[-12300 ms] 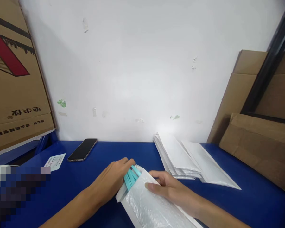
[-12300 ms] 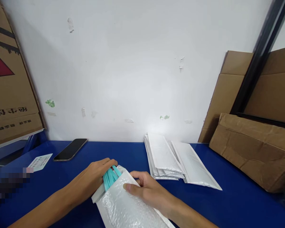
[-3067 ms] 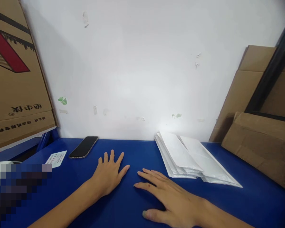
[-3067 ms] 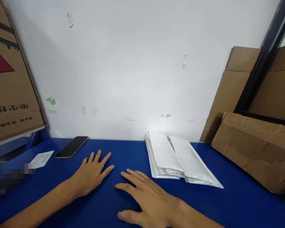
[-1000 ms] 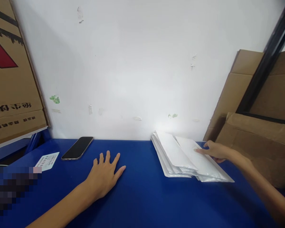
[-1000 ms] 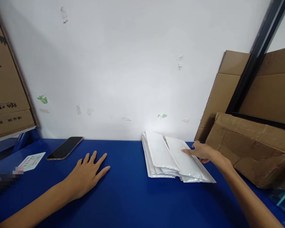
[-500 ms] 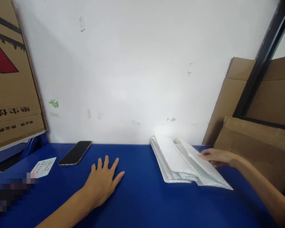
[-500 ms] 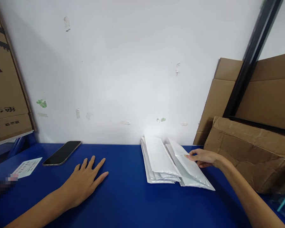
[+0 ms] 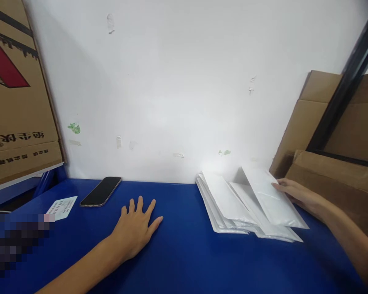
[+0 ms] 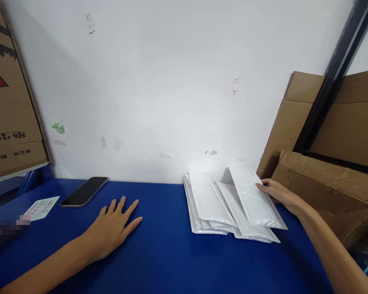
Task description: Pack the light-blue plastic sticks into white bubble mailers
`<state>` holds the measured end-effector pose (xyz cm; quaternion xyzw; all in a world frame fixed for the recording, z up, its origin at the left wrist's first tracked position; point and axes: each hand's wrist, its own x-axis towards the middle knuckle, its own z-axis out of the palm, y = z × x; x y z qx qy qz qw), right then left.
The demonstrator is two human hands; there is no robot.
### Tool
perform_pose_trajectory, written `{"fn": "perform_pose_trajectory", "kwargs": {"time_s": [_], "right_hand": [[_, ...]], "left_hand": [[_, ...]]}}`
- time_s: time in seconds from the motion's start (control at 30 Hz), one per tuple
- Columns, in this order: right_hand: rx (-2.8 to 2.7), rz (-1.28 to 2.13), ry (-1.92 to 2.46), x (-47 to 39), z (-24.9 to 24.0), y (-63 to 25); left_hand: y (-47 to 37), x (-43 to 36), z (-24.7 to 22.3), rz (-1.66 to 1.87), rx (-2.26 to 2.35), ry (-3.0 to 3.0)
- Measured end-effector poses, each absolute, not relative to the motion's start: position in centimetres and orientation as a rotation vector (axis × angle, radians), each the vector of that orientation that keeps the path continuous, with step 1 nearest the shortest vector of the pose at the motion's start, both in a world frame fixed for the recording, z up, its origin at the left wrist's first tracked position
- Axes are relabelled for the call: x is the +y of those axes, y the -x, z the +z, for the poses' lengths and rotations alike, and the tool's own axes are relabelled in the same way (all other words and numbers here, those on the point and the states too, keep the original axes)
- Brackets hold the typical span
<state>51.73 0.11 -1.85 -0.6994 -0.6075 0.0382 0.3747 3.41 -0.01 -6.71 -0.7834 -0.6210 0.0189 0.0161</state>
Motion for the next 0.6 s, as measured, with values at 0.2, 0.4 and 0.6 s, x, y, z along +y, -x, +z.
{"fn": "perform_pose_trajectory", "kwargs": {"time_s": [0.2,0.4,0.6], "right_hand": [[-1.386,0.490,1.684,-1.8,3.0,-49.8],[-1.126,1.009,1.326,-4.5,4.0,-40.7],[-1.556,1.496,1.159,-5.6,-1.7,-30.1]], "left_hand": [[-3.3,0.2,-7.1,-0.049,-1.959,2.469],[-4.0,-1.1,-5.4,-0.435,-1.535,2.775],[-5.3,-3.0,-4.4,-1.115,-1.394,3.363]]}}
